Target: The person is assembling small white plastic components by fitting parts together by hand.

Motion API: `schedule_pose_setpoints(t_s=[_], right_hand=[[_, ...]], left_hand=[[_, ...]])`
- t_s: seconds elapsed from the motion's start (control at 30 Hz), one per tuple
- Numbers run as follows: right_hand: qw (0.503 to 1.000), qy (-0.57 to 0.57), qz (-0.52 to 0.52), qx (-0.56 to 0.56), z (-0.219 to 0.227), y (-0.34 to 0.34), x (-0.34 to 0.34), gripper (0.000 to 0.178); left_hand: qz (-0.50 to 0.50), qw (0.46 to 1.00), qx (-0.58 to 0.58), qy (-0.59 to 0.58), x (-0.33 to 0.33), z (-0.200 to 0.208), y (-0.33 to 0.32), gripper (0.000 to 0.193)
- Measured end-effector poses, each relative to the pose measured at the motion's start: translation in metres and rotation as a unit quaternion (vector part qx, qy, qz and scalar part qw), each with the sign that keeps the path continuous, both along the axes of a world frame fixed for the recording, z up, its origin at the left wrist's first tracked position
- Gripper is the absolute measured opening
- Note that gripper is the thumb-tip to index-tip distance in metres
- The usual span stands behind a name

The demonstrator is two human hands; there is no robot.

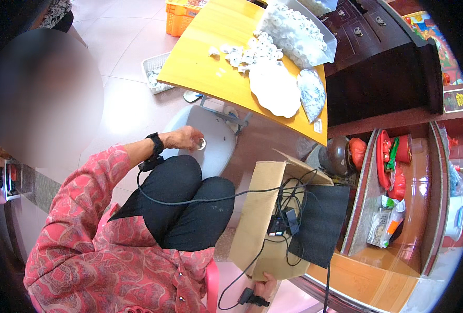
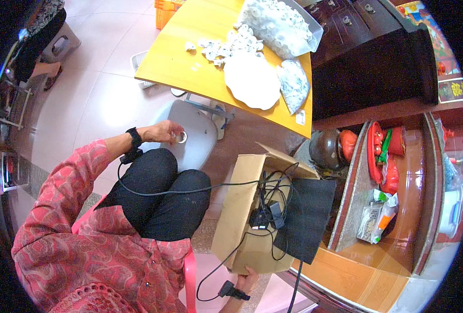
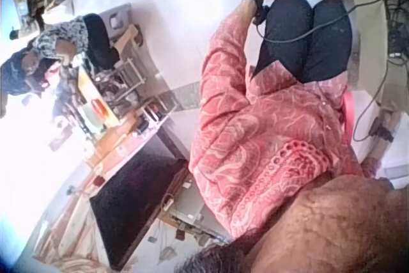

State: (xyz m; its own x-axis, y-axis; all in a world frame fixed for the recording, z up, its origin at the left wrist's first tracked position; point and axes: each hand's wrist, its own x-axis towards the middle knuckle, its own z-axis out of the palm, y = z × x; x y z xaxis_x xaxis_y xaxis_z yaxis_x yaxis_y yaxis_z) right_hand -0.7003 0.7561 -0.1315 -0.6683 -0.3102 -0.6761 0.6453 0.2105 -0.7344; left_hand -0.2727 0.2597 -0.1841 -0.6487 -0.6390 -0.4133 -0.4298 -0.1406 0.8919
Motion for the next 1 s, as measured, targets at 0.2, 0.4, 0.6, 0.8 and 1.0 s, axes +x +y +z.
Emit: schedule_pose_setpoints(t_s=[0.2, 0.4, 0.6, 0.8, 1.0], right_hand=[[1.0, 0.013, 0.007, -0.011, 0.004, -0.005, 0.002, 0.058], [1.0, -0.001, 0.006, -0.017, 0.002, -0.012, -0.016, 0.059], [1.0, 0.011, 0.005, -0.015, 0.0, -0.019, -0.03, 0.06], [1.0, 0.016, 0.004, -0.02, 0.011, -0.034, -0.024, 0.059], [1.0, 0.022, -0.004, -0.016, 0.021, -0.039, -0.02, 0.056]], left_hand=[[0.223, 0.925, -0.054, -0.304, 0.044, -0.001, -0.007, 0.075], [0.152, 0.967, 0.074, -0.19, 0.043, 0.034, -0.007, 0.086], [0.064, 0.985, 0.131, -0.096, 0.016, 0.016, -0.021, 0.079], [0.03, 0.984, 0.147, -0.098, 0.004, 0.0, -0.023, 0.076], [-0.029, 0.978, 0.205, 0.024, -0.037, 0.015, -0.033, 0.083]])
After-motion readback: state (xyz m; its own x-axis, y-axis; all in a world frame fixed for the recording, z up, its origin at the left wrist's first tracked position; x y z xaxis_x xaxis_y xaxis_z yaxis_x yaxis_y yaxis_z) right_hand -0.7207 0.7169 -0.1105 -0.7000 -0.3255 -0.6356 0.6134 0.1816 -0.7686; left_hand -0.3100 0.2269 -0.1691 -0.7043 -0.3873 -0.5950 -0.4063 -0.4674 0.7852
